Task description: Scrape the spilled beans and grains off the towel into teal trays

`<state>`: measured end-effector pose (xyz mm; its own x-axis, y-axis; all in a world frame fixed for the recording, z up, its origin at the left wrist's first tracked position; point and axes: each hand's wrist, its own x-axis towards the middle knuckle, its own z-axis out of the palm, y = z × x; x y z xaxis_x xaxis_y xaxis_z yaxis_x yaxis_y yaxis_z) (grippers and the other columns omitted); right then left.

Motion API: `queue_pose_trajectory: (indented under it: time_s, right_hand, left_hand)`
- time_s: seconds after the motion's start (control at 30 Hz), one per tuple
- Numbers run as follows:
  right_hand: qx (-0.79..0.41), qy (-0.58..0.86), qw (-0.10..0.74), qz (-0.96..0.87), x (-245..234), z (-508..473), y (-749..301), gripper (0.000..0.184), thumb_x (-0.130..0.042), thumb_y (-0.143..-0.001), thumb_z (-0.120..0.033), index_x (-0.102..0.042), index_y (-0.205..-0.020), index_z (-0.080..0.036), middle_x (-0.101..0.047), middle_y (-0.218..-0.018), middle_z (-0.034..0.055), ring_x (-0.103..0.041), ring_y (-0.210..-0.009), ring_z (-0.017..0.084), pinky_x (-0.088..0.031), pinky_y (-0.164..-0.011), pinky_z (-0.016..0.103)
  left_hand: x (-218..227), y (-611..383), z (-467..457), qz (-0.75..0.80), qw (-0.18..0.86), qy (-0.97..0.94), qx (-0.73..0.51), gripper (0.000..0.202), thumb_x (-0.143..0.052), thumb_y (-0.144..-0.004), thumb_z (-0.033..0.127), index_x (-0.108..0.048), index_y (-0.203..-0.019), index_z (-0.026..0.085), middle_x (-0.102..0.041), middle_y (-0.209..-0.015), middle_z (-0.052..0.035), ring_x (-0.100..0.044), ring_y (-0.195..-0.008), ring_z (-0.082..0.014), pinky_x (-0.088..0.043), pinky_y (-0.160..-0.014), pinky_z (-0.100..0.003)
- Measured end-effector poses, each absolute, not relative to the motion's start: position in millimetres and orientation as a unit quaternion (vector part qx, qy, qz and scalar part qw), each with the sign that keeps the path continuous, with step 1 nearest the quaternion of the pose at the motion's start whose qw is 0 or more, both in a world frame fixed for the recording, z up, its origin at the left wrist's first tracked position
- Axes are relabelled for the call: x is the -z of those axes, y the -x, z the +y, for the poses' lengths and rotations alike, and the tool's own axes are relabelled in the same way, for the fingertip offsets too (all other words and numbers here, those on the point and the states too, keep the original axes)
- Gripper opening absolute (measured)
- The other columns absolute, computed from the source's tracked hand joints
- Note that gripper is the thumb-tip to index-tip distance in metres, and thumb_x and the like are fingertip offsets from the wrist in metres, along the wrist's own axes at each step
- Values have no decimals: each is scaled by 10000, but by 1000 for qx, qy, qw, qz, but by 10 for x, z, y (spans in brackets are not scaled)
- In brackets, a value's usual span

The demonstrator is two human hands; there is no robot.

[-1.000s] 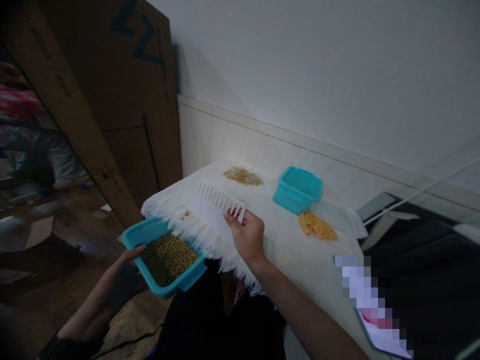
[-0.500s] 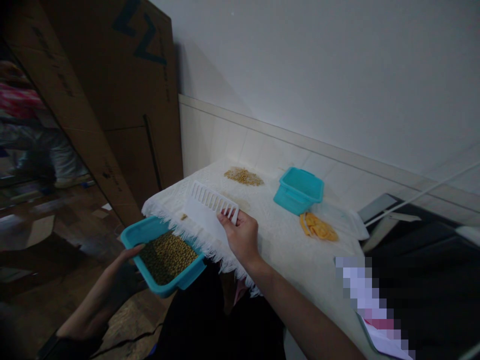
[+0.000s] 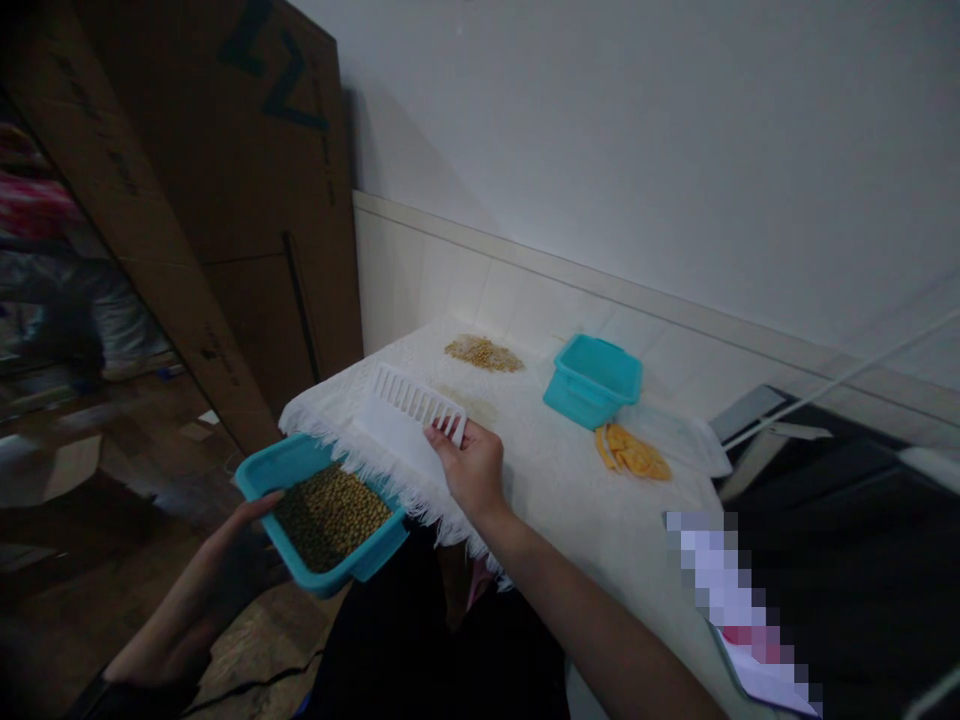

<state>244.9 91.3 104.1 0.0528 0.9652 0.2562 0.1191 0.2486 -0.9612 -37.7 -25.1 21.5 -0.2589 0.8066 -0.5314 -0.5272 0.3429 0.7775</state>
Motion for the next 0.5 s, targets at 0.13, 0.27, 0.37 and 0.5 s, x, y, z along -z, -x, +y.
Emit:
queue_pose_trajectory:
  time_s: [0.13,0.27,0.37,0.5]
  right_hand:
    - [-372,492,557,-556,-1009,1045,-2554,420,-958,-696,-593,-890,-870,-217,-893,-857,82,-835,-792,315,-656,-693,389]
    - [-360,510,583,-520,-984,1155,-2738,460,-981,-640,-597,-888,-854,-200,-889,-841,81,-809,-757,297,-631,-683,382]
    - [-351,517,596,-505,-997,1193,-2873,507,-1014,-591,-609,-887,-844,-189,-884,-840,87,-797,-753,293,-620,-694,391]
    - [-365,510,599,-498,-1107,1268,-2947,585,-1062,-523,-634,-884,-843,-179,-884,-862,100,-794,-770,298,-623,-717,408]
  left_hand:
    - [-235,357,-234,576,589,-109,-556,872,-992,-764,550,-648,-1537,343,-863,-1046,-95,-871,-955,-388,-699,-743,-454]
    - [-253,353,-229,581,592,-105,-548,875,-995,-758,569,-645,-1525,335,-865,-1099,-108,-871,-989,-379,-708,-792,-456]
    - [-270,351,-233,581,595,-105,-545,885,-1006,-737,583,-653,-1507,328,-862,-1090,-109,-870,-1003,-394,-711,-827,-483]
    - [-282,345,-238,578,594,-104,-549,873,-1009,-733,575,-654,-1491,328,-861,-1085,-110,-870,-1002,-403,-700,-795,-479]
